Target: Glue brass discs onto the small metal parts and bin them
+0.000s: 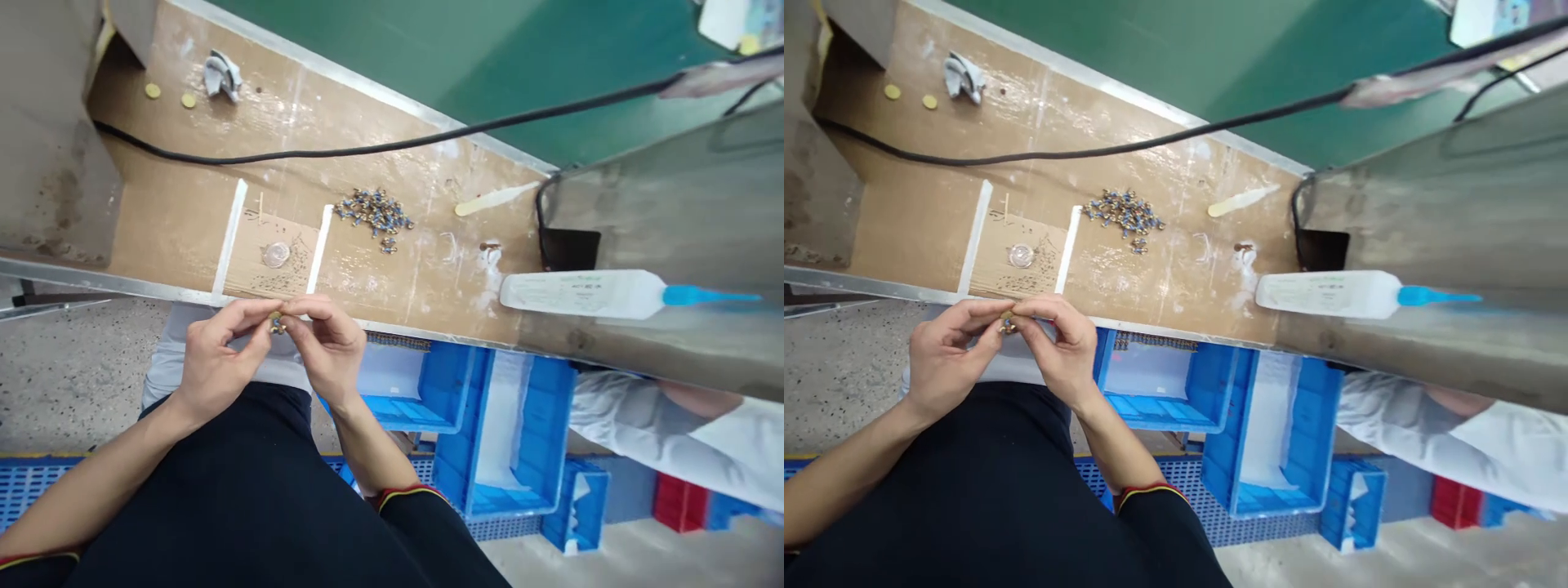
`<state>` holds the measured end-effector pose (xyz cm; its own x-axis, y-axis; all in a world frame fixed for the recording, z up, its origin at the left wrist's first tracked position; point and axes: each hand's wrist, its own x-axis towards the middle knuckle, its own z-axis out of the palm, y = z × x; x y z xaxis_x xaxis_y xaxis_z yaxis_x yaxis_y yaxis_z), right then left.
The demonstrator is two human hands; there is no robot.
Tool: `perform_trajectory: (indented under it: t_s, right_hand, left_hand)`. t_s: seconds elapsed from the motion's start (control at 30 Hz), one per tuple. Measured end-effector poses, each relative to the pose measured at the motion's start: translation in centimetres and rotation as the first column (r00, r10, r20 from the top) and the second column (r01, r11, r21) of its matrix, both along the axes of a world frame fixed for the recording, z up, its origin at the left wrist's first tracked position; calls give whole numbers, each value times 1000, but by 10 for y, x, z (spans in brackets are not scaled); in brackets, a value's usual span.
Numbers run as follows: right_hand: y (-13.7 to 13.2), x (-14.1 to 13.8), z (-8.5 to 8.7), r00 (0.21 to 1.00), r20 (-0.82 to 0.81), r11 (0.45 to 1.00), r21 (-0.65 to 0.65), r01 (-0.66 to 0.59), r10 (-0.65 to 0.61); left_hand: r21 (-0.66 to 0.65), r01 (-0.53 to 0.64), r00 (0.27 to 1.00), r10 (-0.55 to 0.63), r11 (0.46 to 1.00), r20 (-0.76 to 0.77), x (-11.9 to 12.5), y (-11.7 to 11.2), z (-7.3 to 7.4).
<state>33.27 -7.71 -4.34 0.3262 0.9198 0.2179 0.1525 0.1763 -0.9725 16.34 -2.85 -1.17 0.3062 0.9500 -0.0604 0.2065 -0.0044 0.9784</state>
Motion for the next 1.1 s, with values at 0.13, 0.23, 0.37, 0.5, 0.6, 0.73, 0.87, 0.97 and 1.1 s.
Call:
perform_trajectory:
  t_s: [0.13, 0.23, 0.37, 0.5, 0.6, 0.73, 0.87, 0.97, 1.1]
  right_hand:
    - [-13, 6, -17, 992, 128, 995, 103, 6, -19]
    - [-28, 9, -25, 977, 207, 994, 110, 30, -52]
    - [-58, 19, -29, 974, 173, 989, 49, 142, -148]
    - [-105, 57, -50, 882, 101, 869, -151, 471, -460]
    - [-141, 110, -88, 678, 225, 567, -402, 719, -700]
    - [-168, 172, -151, 662, 323, 425, -563, 709, -676]
    - [-169, 191, -197, 718, 336, 388, -664, 639, -609]
    - [-168, 190, -215, 729, 359, 350, -699, 624, -583]
    - [-169, 190, -225, 739, 380, 318, -724, 612, -557]
  left_hand:
    - [-209, 10, 998, 3, 978, 62, 8, -3, -6]
    - [-253, 75, 997, -69, 965, 33, 14, -8, -9]
    - [-318, 299, 951, -308, 900, 22, 23, -12, -19]
    - [-388, 459, 874, -485, 799, 33, 26, -8, -33]
    - [-398, 415, 887, -462, 818, -25, 22, -3, -38]
    - [-419, 374, 897, -437, 828, -63, 14, 0, -37]
    - [-436, 379, 895, -443, 816, -50, 11, -2, -36]
    - [-445, 362, 904, -425, 819, -48, 10, -5, -36]
    - [-454, 350, 908, -416, 820, -52, 7, -7, -37]
